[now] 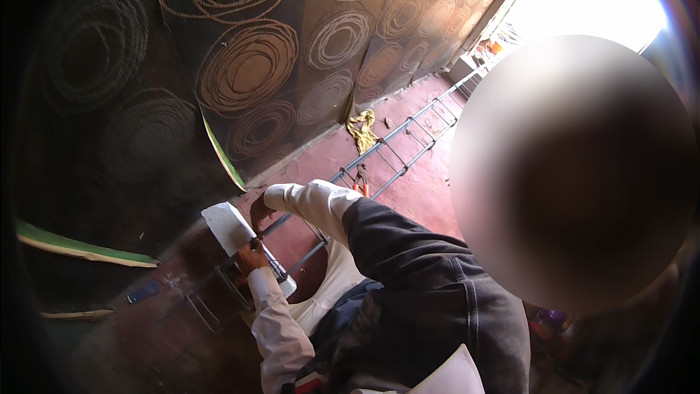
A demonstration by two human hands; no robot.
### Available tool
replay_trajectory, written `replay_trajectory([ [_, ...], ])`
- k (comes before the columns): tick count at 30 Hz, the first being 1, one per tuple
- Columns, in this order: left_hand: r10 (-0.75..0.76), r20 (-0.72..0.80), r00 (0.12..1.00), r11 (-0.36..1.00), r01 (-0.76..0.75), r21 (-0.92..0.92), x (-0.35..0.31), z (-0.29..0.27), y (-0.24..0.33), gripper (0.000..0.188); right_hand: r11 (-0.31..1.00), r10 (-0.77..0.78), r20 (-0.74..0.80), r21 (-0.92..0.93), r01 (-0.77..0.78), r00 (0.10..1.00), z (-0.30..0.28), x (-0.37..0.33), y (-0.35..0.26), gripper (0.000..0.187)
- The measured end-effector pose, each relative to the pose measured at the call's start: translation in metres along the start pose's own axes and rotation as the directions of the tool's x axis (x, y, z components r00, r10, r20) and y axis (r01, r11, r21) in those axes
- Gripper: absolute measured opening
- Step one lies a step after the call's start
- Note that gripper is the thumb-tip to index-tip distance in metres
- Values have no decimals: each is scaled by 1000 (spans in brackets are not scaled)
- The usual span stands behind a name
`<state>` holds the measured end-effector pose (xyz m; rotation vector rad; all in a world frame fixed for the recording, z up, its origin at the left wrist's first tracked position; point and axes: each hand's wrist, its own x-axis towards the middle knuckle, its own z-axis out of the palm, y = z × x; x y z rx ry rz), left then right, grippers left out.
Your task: The person assembles a metal frame structure on the floor using pliers to bend and secure wire ties. They repeatedly position the wire, wrap it around the frame joints, and twist it tight to fasten the components together.
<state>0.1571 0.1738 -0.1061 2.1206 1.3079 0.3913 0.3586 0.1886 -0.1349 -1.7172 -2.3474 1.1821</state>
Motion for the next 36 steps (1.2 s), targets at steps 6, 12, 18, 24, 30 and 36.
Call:
replay_trajectory([
  [6, -9, 8, 1000, 998, 9, -54, 0, -1, -2, 25, 997, -61, 111, 62, 54, 992, -4, 32, 11, 31],
  [12, -11, 24, 1000, 992, 14, -129, -3, 3, -6, 22, 992, -102, 85, 79, 95, 991, -12, 30, 0, 32],
  [18, 83, 82, 993, 994, -89, 67, 16, 17, -33, 27, 999, -31, 16, -38, 32, 999, -12, 27, -18, 37],
  [24, -213, 590, 779, 975, 207, 79, 31, -48, 60, 25, 988, 102, -103, -106, -113, 989, 18, -2, -16, 42],
  [30, -111, 699, 707, 744, 525, -413, 40, -33, -48, 24, 978, 210, -323, 85, -193, 923, 22, 2, -65, 45],
  [36, -252, 613, 749, 122, 653, -747, -34, -2, -35, 18, 908, 401, -493, 328, -262, 772, 33, -13, -71, 26],
])
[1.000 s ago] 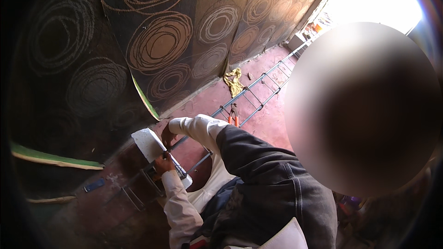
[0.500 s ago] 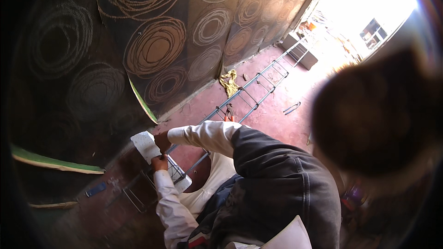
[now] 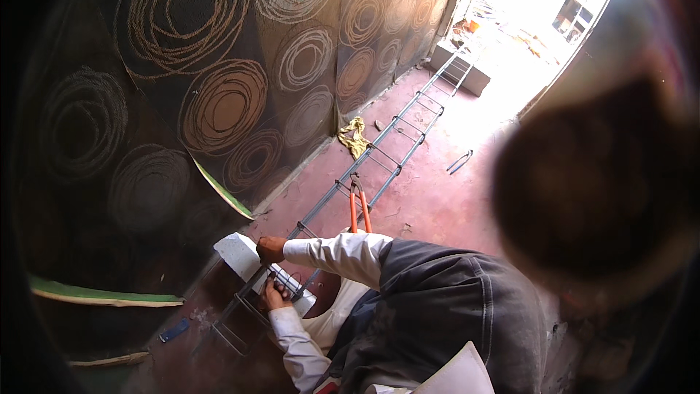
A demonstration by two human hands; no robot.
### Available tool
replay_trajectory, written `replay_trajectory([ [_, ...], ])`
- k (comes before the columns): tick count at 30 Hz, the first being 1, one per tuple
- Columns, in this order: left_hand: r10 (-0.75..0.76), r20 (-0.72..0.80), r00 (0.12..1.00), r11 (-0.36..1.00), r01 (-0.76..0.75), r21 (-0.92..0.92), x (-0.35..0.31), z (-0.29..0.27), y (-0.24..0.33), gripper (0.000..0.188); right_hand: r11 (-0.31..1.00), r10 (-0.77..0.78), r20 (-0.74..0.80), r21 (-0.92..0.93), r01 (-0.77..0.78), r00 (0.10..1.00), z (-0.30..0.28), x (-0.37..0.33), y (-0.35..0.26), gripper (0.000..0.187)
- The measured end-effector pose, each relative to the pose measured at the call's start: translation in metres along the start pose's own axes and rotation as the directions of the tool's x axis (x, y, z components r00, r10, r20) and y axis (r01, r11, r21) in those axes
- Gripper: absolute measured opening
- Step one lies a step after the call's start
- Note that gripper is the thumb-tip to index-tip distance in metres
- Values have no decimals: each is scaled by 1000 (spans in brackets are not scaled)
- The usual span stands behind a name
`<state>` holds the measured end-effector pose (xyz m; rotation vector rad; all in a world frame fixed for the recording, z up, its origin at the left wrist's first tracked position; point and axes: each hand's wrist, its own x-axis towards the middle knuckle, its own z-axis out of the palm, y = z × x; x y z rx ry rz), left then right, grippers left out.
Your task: The person assembles a metal frame structure on the floor using pliers to bend and secure wire ties. They repeatedly position the wire, wrap it around the frame joints, and twist it tight to fasten the components together.
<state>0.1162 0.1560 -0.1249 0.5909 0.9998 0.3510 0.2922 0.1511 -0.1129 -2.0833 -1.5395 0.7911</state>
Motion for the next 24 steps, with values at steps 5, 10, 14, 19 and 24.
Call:
replay_trajectory([
  [5, 9, -58, 998, 977, 4, 213, 6, 12, 6, 12, 1000, -21, -173, -24, 17, 985, 23, 8, 7, 24],
  [10, 98, 100, 990, 524, -137, 840, 3, 24, 101, 19, 995, -7, 35, -102, 11, 999, -21, -20, -29, 34],
  [14, -95, 103, 990, 608, -24, 793, 54, 25, 135, 27, 994, -44, -21, -96, 42, 999, -5, 1, -11, 36],
  [19, -283, 71, 957, 819, 202, 537, 63, 15, 133, 63, 991, 85, -118, -88, -96, 989, -15, -15, -23, 39],
  [24, -268, 259, 928, 944, 200, 262, 86, -30, 123, 80, 997, 42, 84, -70, -36, 996, -19, 1, -35, 48],
])
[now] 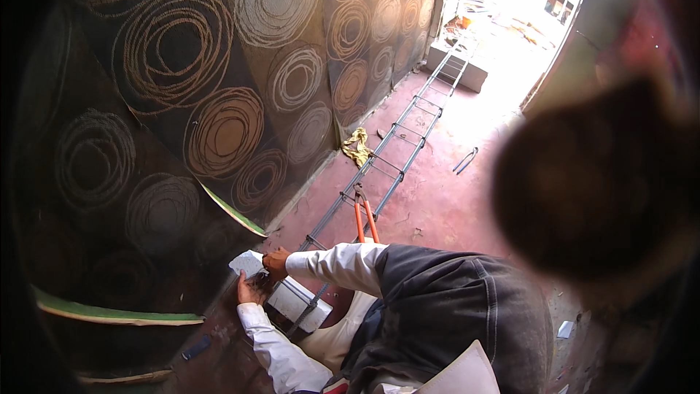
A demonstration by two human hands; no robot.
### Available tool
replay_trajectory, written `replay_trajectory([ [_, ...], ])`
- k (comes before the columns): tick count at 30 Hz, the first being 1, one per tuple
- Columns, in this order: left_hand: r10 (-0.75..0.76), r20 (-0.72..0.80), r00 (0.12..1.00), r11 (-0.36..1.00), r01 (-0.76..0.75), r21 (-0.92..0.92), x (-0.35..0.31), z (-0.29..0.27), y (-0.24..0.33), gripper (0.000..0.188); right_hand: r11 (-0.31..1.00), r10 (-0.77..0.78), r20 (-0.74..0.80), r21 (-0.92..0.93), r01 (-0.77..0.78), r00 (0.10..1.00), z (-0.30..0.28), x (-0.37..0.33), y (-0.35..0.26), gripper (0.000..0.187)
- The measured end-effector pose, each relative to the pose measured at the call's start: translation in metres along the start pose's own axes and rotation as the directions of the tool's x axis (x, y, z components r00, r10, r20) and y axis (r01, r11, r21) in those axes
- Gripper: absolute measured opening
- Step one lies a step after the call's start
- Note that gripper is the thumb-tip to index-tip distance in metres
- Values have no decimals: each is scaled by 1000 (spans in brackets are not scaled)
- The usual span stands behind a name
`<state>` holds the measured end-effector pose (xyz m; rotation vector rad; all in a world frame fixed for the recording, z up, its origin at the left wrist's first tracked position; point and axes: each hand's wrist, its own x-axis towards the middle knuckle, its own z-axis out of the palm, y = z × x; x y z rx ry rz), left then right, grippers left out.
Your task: The person assembles a metal frame structure on the floor using pliers to bend and secure wire ties. They repeatedly position the wire, wrap it around the frame joints, and twist it tight to fasten the components together.
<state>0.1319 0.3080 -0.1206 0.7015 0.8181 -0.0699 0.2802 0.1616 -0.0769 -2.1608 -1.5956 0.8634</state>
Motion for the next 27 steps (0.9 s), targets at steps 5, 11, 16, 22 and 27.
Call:
replay_trajectory([
  [5, 34, -49, 998, 990, -27, 140, 9, 24, -7, 85, 990, 128, -24, 53, -127, 991, -1, 0, 26, 34],
  [11, 234, -104, 967, 968, -242, -73, -5, 33, -42, 94, 985, 170, -102, 47, -166, 980, 11, 12, 16, 36],
  [16, 208, -438, 875, 771, -422, -477, 25, 32, -68, 51, 831, -144, 55, -535, 151, 988, 49, 76, 93, 45],
  [22, 849, -380, 368, 520, -448, 728, 48, 22, -138, 28, 968, 250, 183, -46, -246, 951, 21, 60, 21, 28],
  [27, 790, -386, 476, 505, -150, 850, 6, 109, -108, 30, 957, 186, 279, 166, -238, 942, 9, 59, 56, 30],
])
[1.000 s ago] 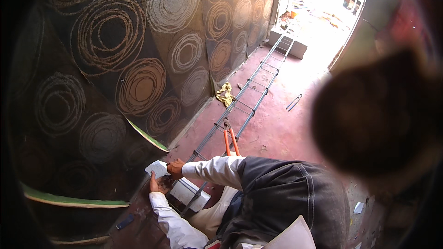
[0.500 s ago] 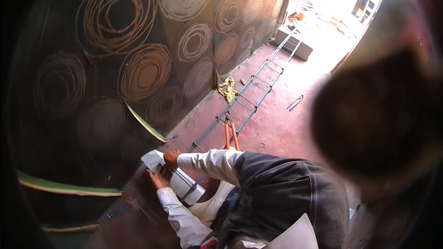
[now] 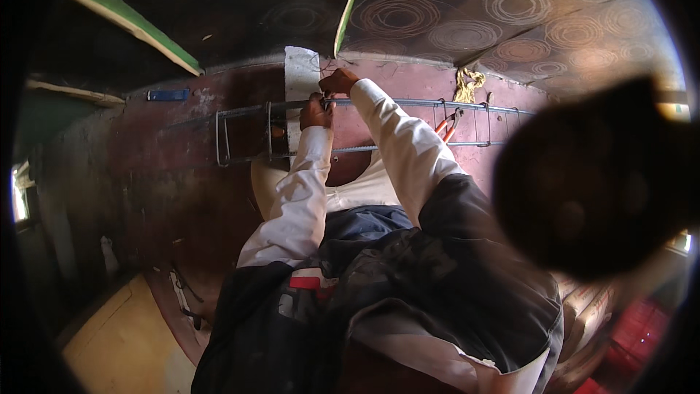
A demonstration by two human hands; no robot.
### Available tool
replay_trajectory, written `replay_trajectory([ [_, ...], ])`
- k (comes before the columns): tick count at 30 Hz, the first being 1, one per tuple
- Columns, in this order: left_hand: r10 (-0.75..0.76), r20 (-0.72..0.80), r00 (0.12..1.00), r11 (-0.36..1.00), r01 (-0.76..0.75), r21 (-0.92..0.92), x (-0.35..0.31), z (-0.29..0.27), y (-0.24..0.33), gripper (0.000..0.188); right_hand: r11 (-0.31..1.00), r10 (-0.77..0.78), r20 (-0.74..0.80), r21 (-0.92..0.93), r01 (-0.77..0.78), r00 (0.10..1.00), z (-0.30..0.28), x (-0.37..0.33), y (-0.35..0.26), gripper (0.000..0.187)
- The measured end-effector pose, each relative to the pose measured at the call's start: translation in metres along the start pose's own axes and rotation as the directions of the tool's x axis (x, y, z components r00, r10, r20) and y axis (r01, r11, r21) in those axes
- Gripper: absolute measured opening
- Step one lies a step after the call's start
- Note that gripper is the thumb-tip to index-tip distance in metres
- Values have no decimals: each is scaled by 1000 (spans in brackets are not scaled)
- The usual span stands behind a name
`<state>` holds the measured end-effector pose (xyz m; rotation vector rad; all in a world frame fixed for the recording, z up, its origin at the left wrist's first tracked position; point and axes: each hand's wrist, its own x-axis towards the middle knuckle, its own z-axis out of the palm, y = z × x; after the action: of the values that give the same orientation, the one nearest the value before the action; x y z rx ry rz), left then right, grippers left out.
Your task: The person assembles a metal frame structure on the floor using pliers to bend and secure wire ties. They repeatedly position the wire, wrap it around the frame joints, and twist it tight to fasten the components together.
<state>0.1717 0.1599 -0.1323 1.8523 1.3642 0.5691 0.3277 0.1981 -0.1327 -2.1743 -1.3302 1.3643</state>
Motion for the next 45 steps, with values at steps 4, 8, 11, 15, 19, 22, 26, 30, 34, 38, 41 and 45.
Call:
replay_trajectory([
  [4, 94, -87, 992, 988, -104, -113, -4, -5, -12, 26, 985, 35, 42, -167, -28, 998, -1, -6, -26, 26],
  [8, 93, -88, 992, 993, -98, -58, -4, -11, -2, 22, 874, -90, 6, 480, 76, 996, -12, -24, -21, 27],
  [11, 120, -98, 988, 992, -123, -21, -2, -9, -6, 23, 885, -308, -36, 356, 300, 951, -21, -27, -5, 26],
  [15, 121, -89, 989, 990, -127, -55, -2, -9, -4, 25, 918, -396, -67, -68, 391, 916, -25, -16, 24, 22],
  [19, 101, -35, 994, 995, -101, 2, -1, -11, -5, 24, 951, -306, -312, -69, 300, 899, 1, -43, 35, 25],
  [22, 98, -31, 995, 995, -97, 20, -2, -17, -6, 24, 935, -356, -530, -189, 301, 770, 21, -85, 15, 18],
  [26, 114, -23, 993, 993, -113, 33, 0, -13, -4, 23, 949, -316, -594, -187, 255, 739, 32, -100, 10, 18],
  [30, 138, 24, 990, 989, -139, 50, -1, -12, -13, 25, 962, -272, -608, -178, 206, 746, 40, -104, -2, 19],
  [34, 80, -45, 996, 988, -85, -125, -18, -27, 11, 34, 982, -167, -574, -26, 186, 801, 50, -101, -15, 15],
  [38, 334, -270, 903, 924, -370, -95, -19, -17, -5, 38, 972, -236, -626, -134, 195, 744, 55, -101, -25, 15],
  [41, 217, -253, 943, 897, -294, -330, -10, -5, -20, 31, 940, -341, -566, -180, 291, 751, 45, -116, -26, 15],
  [45, 196, -114, 974, 859, -226, -459, 4, -25, -12, 19, 902, -376, -604, -65, 427, 703, 24, -171, -19, 33],
])
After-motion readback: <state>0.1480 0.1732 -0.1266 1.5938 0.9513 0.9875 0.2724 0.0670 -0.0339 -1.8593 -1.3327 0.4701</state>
